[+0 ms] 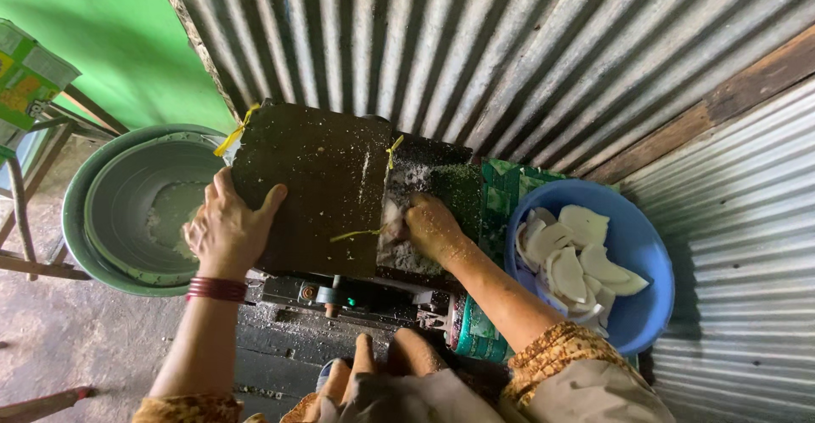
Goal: The person grates white vegetable pieces using a manual grater. They hold each piece with their right hand and rub it against the grater surface while steadying the grater with their left hand. Grated material falls into a green basin below, and the used pieces are placed into a blue bowl to the right.
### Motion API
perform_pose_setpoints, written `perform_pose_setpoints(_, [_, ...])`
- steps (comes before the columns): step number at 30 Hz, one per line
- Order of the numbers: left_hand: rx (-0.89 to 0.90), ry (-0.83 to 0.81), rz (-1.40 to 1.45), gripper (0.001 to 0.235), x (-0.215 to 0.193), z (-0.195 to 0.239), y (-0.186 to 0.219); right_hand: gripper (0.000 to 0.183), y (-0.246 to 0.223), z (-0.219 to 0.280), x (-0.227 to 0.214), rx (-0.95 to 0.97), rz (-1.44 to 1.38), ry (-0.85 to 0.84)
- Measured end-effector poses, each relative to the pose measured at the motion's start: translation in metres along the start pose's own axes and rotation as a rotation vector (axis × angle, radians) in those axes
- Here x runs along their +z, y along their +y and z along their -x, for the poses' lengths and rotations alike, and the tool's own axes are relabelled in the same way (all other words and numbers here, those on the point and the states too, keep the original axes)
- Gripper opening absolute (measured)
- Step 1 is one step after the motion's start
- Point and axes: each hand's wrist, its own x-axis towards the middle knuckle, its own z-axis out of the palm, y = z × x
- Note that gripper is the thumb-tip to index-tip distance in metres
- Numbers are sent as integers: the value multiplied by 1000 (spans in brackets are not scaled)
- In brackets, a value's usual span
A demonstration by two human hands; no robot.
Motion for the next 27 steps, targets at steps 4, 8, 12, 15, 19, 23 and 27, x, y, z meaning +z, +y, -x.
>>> perform_pose_setpoints(4, [60,129,23,95,8,3,5,6,6,-10,12,43,1,-86])
perform_pose_setpoints(8, [76,142,21,92,8,3,6,5,10,-17,13,-44,18,-106])
perform_pose_setpoints(12, [67,152,9,92,8,3,8,13,3,-19,6,-17,55,-189])
perform_pose_setpoints(15, [74,164,11,91,7,3,8,23,-5,-18,1,-54,87,-177])
perform_pose_setpoints(19, [71,162,3,88,8,3,8,21,-10,-17,3,-94,91,-118])
perform_pose_setpoints(23, [64,158,-8,89,11,3,5,24,-9,-18,8,-163,56,-48])
perform_pose_setpoints(27, [72,171,-52,89,15,1,0,19,-10,-24,12,-154,62,-145])
